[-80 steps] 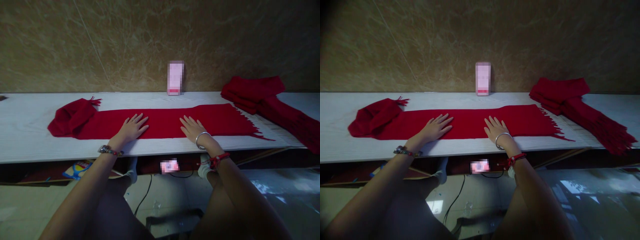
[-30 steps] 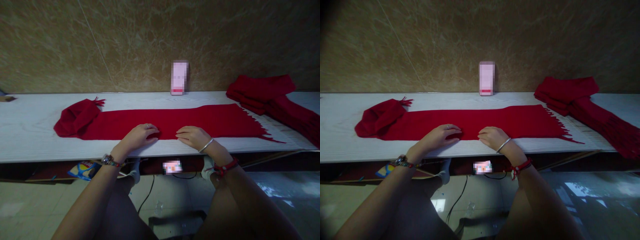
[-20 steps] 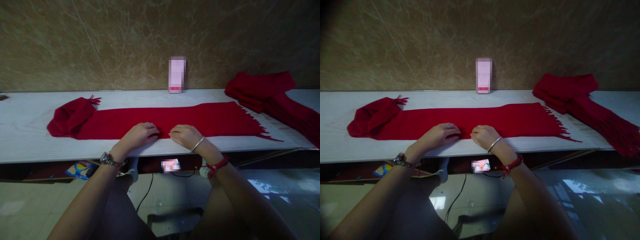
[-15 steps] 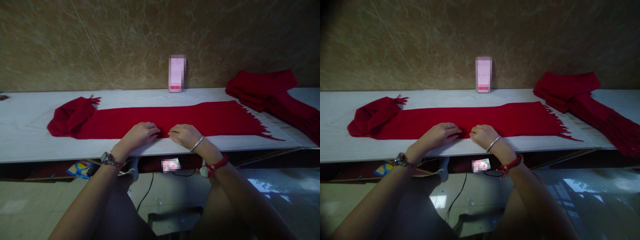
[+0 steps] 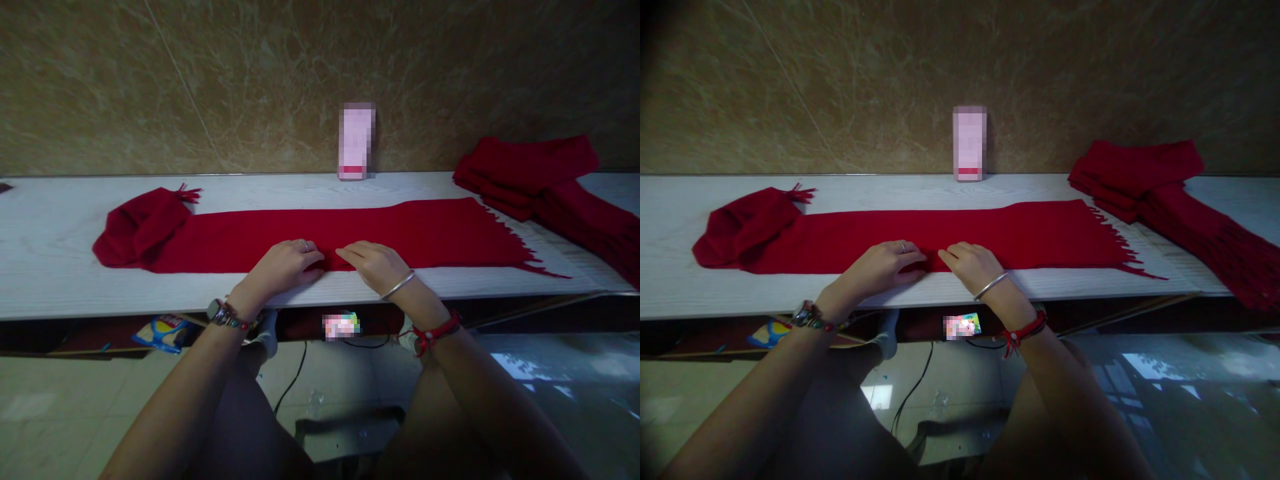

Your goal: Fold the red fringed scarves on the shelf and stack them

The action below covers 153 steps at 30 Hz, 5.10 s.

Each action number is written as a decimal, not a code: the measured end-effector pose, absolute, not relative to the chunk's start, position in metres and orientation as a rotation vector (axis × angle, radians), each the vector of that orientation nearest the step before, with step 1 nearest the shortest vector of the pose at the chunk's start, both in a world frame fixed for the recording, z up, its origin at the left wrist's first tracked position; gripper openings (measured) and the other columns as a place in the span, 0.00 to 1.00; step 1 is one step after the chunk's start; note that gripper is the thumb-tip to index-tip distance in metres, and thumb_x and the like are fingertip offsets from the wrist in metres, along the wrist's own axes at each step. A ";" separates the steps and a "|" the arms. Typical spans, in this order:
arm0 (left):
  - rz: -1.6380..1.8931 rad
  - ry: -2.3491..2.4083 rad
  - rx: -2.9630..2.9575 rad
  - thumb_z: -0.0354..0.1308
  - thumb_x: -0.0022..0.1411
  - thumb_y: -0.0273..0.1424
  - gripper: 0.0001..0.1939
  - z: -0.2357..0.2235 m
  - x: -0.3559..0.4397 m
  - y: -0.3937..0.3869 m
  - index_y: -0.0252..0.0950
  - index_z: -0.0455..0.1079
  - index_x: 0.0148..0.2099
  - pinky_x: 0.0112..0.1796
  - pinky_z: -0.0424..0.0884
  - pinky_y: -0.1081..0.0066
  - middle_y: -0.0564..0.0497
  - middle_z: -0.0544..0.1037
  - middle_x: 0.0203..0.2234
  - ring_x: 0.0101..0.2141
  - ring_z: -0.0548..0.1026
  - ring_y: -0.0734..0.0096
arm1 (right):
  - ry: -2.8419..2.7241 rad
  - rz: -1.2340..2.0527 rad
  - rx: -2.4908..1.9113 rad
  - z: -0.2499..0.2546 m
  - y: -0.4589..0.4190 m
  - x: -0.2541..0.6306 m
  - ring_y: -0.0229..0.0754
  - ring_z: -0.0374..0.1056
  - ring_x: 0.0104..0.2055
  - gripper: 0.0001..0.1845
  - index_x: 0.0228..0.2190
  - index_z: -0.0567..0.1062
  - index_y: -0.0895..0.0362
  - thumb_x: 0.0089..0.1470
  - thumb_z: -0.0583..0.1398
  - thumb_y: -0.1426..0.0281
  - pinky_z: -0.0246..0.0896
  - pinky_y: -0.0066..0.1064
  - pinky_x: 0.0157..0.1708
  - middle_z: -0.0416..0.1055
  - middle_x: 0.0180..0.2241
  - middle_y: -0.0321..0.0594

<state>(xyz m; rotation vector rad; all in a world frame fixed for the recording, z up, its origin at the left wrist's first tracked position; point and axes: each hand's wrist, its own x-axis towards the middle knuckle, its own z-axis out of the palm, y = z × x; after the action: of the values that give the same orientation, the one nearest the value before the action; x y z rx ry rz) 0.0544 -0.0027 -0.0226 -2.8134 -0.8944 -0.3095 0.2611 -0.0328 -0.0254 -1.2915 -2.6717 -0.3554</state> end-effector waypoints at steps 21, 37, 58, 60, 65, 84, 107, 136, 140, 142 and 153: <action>-0.385 -0.936 -3.053 0.49 0.61 0.26 0.12 -0.022 0.042 -0.004 0.33 0.73 0.40 0.36 0.70 0.70 0.46 0.76 0.33 0.33 0.72 0.69 | -2.590 -0.189 -1.220 -0.038 -0.037 0.268 0.43 0.67 0.38 0.12 0.35 0.77 0.61 0.59 0.53 0.76 0.63 0.33 0.40 0.74 0.34 0.45; -0.329 -0.976 -3.274 0.50 0.61 0.27 0.11 -0.020 0.038 0.001 0.34 0.73 0.40 0.43 0.67 0.65 0.47 0.76 0.33 0.35 0.71 0.68 | -2.548 -0.063 -1.188 -0.038 -0.042 0.267 0.43 0.66 0.38 0.11 0.33 0.78 0.60 0.56 0.55 0.78 0.65 0.35 0.41 0.72 0.34 0.45; 0.171 -1.901 -2.757 0.38 0.64 0.52 0.36 -0.023 0.074 -0.007 0.43 0.41 0.68 0.54 0.43 0.32 0.45 0.41 0.67 0.64 0.38 0.37 | -2.344 0.195 -1.778 -0.037 -0.016 0.250 0.54 0.43 0.66 0.29 0.60 0.59 0.57 0.60 0.52 0.62 0.41 0.55 0.61 0.50 0.64 0.49; 0.213 -1.943 -2.719 0.39 0.62 0.54 0.37 -0.022 0.072 -0.005 0.44 0.41 0.68 0.54 0.44 0.32 0.45 0.40 0.67 0.63 0.38 0.35 | -2.405 0.188 -1.829 -0.038 -0.016 0.245 0.53 0.42 0.66 0.28 0.61 0.58 0.52 0.61 0.49 0.60 0.40 0.57 0.61 0.48 0.65 0.44; 0.285 -2.101 -2.572 0.39 0.59 0.58 0.40 -0.017 0.061 -0.003 0.47 0.40 0.68 0.51 0.48 0.29 0.45 0.40 0.67 0.62 0.39 0.29 | -2.396 0.153 -1.946 -0.041 -0.023 0.263 0.53 0.43 0.66 0.28 0.62 0.56 0.49 0.62 0.47 0.61 0.40 0.57 0.60 0.47 0.66 0.41; -0.045 -2.106 -2.489 0.35 0.63 0.53 0.35 -0.026 0.060 0.020 0.44 0.47 0.67 0.52 0.49 0.31 0.43 0.46 0.66 0.62 0.44 0.33 | -2.391 0.123 -1.809 -0.047 -0.005 0.248 0.50 0.45 0.66 0.28 0.61 0.58 0.53 0.62 0.46 0.60 0.43 0.52 0.61 0.50 0.65 0.44; 0.087 -1.949 -2.599 0.33 0.67 0.44 0.29 -0.021 0.060 0.062 0.43 0.46 0.68 0.56 0.50 0.41 0.46 0.46 0.66 0.64 0.45 0.46 | -2.476 0.193 -1.839 -0.035 0.042 0.233 0.51 0.40 0.67 0.29 0.62 0.54 0.55 0.62 0.46 0.59 0.39 0.51 0.62 0.45 0.66 0.47; 0.187 -1.565 -2.936 0.53 0.57 0.33 0.19 0.008 0.069 0.129 0.32 0.72 0.49 0.37 0.66 0.75 0.47 0.79 0.40 0.37 0.74 0.68 | -3.010 -0.215 -1.348 -0.002 -0.026 0.210 0.43 0.68 0.41 0.15 0.42 0.75 0.61 0.57 0.52 0.81 0.62 0.31 0.31 0.75 0.41 0.48; 0.196 -1.566 -3.015 0.54 0.56 0.33 0.18 0.009 0.070 0.136 0.33 0.74 0.47 0.32 0.65 0.78 0.49 0.80 0.35 0.31 0.73 0.72 | -2.796 -0.386 -1.301 -0.016 -0.028 0.209 0.41 0.65 0.35 0.11 0.35 0.76 0.60 0.57 0.54 0.79 0.56 0.31 0.29 0.74 0.34 0.45; 0.171 -1.586 -3.044 0.54 0.55 0.32 0.19 0.008 0.069 0.141 0.33 0.74 0.47 0.32 0.65 0.78 0.50 0.80 0.35 0.31 0.73 0.72 | -2.699 -0.493 -1.229 -0.023 -0.030 0.210 0.41 0.63 0.32 0.11 0.30 0.76 0.60 0.57 0.54 0.78 0.53 0.32 0.29 0.73 0.30 0.44; -0.577 -1.929 -3.269 0.58 0.46 0.27 0.06 0.001 0.060 0.149 0.33 0.73 0.29 0.33 0.65 0.75 0.54 0.75 0.22 0.27 0.70 0.72 | -2.413 -0.845 -0.996 -0.027 -0.037 0.216 0.38 0.58 0.24 0.15 0.24 0.74 0.58 0.57 0.52 0.81 0.48 0.31 0.24 0.67 0.21 0.37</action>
<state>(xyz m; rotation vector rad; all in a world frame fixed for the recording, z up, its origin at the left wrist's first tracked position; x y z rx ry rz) 0.0599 0.1494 0.0015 -3.2688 -1.9291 -0.5765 0.2158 -0.0370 -0.0270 -0.9959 -2.4135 -0.8451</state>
